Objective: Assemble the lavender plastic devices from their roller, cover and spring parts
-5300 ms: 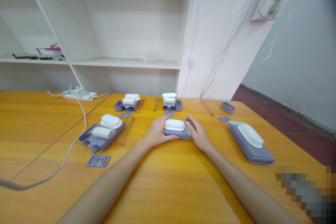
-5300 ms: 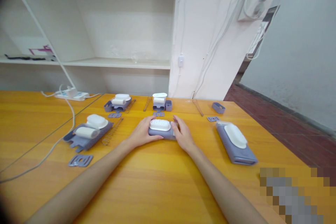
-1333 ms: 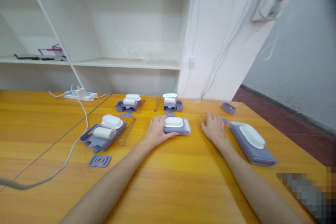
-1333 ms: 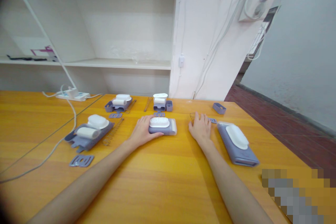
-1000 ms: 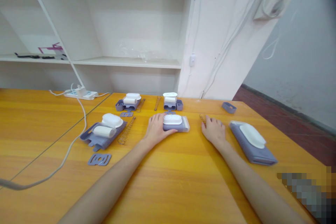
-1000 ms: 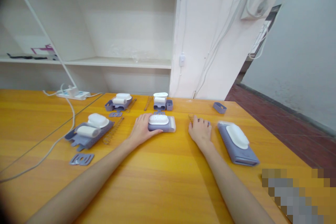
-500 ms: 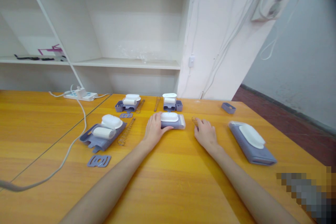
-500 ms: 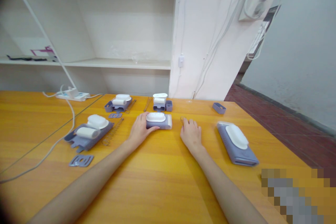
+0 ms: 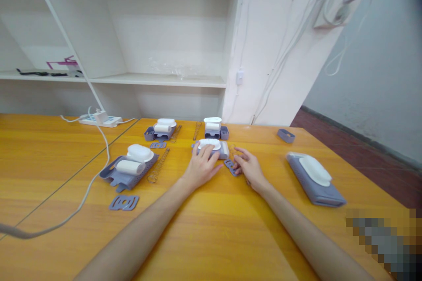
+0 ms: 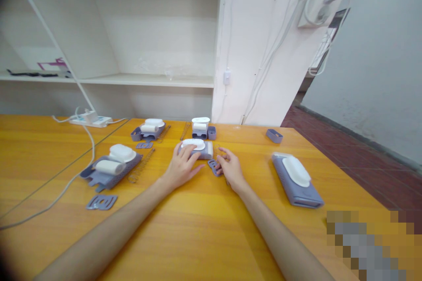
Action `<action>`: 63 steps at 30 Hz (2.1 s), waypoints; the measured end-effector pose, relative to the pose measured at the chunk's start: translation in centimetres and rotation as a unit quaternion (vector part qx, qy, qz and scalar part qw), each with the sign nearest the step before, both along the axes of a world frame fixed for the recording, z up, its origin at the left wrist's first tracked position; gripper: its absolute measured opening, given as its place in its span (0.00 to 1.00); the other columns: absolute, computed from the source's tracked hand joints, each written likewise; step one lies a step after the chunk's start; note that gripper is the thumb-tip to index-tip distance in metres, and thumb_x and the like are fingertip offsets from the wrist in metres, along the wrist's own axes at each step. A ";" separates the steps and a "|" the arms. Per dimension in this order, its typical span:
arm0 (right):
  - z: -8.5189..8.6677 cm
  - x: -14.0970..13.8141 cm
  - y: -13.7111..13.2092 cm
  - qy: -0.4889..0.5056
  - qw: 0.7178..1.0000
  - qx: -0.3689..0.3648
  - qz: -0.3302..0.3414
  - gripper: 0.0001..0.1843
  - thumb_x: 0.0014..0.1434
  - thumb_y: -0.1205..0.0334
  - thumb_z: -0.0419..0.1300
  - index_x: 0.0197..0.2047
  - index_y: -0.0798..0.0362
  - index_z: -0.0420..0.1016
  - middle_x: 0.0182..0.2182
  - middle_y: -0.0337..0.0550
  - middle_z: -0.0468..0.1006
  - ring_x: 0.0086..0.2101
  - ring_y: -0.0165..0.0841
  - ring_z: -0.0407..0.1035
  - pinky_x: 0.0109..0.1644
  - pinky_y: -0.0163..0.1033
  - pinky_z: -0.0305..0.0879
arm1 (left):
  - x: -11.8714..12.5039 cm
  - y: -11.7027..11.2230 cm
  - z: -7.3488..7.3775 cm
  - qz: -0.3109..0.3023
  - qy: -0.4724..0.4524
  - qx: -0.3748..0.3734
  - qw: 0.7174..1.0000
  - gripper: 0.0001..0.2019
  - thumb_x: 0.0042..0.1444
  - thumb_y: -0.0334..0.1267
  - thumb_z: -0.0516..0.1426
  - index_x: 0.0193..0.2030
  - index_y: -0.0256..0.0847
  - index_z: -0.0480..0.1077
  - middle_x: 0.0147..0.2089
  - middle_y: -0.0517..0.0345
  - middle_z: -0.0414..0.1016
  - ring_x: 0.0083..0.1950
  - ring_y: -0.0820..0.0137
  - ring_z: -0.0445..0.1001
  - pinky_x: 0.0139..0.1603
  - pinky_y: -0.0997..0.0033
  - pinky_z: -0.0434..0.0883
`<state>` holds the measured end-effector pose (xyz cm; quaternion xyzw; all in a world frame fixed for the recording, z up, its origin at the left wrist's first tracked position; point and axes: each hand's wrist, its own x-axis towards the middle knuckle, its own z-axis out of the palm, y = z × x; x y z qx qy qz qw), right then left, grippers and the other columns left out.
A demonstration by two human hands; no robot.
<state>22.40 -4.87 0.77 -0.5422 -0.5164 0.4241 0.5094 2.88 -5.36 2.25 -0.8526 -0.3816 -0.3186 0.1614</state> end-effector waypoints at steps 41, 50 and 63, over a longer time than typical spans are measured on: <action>0.0 0.8 0.4 0.259 0.965 0.017 -0.023 0.20 0.44 0.57 0.68 0.39 0.56 0.71 0.28 0.44 0.78 0.27 0.30 0.73 0.31 0.32 0.71 | 1.4 -0.9 -0.8 -0.057 0.040 -0.142 0.987 0.13 0.63 0.39 0.44 0.42 0.40 0.68 0.38 0.53 0.72 0.41 0.67 0.68 0.42 0.67 0.62; 0.0 0.4 0.2 0.150 0.987 0.041 -0.030 0.23 0.48 0.43 0.61 0.32 0.58 0.72 0.21 0.38 0.72 0.16 0.23 0.64 0.15 0.27 0.56 | 0.9 -0.1 -1.5 -0.069 -0.081 -0.239 0.965 0.15 0.62 0.32 0.44 0.53 0.43 0.61 0.48 0.54 0.72 0.48 0.69 0.71 0.47 0.69 0.68; 0.5 -0.4 -0.4 0.130 0.990 0.038 0.025 0.21 0.42 0.46 0.66 0.29 0.55 0.68 0.27 0.43 0.78 0.21 0.31 0.71 0.25 0.36 0.69 | 0.9 0.7 -1.7 -0.136 -0.254 -0.354 0.890 0.14 0.56 0.34 0.52 0.50 0.40 0.63 0.33 0.59 0.71 0.26 0.77 0.68 0.29 0.77 0.66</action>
